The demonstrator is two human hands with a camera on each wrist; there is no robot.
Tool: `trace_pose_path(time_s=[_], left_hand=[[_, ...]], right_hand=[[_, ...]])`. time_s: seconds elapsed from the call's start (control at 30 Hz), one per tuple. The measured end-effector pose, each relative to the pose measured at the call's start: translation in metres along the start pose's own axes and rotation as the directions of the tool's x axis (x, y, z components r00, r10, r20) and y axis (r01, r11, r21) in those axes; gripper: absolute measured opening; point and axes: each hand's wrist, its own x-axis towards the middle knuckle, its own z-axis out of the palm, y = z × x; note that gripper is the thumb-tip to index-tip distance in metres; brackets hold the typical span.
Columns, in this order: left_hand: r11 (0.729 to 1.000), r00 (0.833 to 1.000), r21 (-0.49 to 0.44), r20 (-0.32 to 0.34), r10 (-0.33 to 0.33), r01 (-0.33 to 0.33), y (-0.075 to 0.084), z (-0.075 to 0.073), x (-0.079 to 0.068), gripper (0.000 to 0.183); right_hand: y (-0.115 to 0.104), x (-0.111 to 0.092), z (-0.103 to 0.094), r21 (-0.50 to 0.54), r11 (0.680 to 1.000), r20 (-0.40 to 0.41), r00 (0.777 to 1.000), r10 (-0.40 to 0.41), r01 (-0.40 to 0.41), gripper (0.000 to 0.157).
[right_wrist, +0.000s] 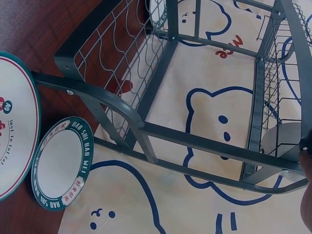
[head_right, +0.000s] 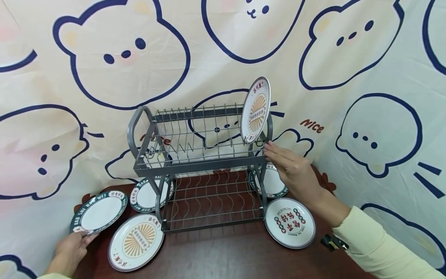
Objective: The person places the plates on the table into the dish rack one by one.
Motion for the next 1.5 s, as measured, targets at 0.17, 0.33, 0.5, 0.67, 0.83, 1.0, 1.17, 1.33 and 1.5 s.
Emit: trace_pose_path(time_s=[0.17,0.33,0.5,0.67,0.83,1.0,1.17,1.33,1.5], left_hand=[[0.994,0.997,-0.095,0.053,0.057,-0.052,0.008,0.003,-0.007,0.004],[0.981,0.993,-0.183,0.08,0.081,-0.065,0.021,0.009,-0.015,0.012],[0.979,0.993,-0.197,0.097,0.071,-0.051,0.033,0.011,-0.024,0.016],[0.976,0.994,-0.214,0.095,0.054,-0.033,0.051,0.014,-0.032,0.034],[0.951,0.992,-0.307,0.114,0.057,-0.019,0.075,0.016,-0.044,0.06],[0.913,0.993,-0.409,0.113,0.035,0.014,0.091,0.013,-0.054,0.053],[0.933,0.989,-0.357,0.144,0.021,0.032,0.103,0.009,-0.068,0.058],[0.929,0.98,-0.37,0.193,0.055,0.02,0.115,0.008,-0.083,0.065],[0.918,0.972,-0.397,0.212,0.101,-0.009,0.125,0.008,-0.099,0.07]], right_hand=[[-0.001,0.0,0.0,-0.007,1.0,0.008,1.0,0.007,-0.007,0.041],[0.0,-0.001,0.0,-0.004,1.0,0.003,1.0,0.008,-0.008,0.042],[0.0,-0.002,0.0,-0.004,1.0,0.0,1.0,0.009,-0.009,0.042],[-0.001,-0.003,-0.001,-0.006,1.0,0.006,1.0,0.015,-0.015,0.043],[0.0,-0.003,-0.001,-0.008,1.0,-0.005,1.0,0.008,-0.008,0.043],[0.001,-0.003,-0.001,-0.005,1.0,-0.005,1.0,0.005,-0.005,0.043],[0.0,-0.002,0.0,0.0,1.0,-0.005,1.0,0.01,-0.01,0.043],[0.0,-0.002,0.0,0.013,1.0,-0.007,1.0,0.017,-0.017,0.044],[-0.001,-0.002,-0.001,0.006,1.0,0.006,1.0,0.02,-0.02,0.045]])
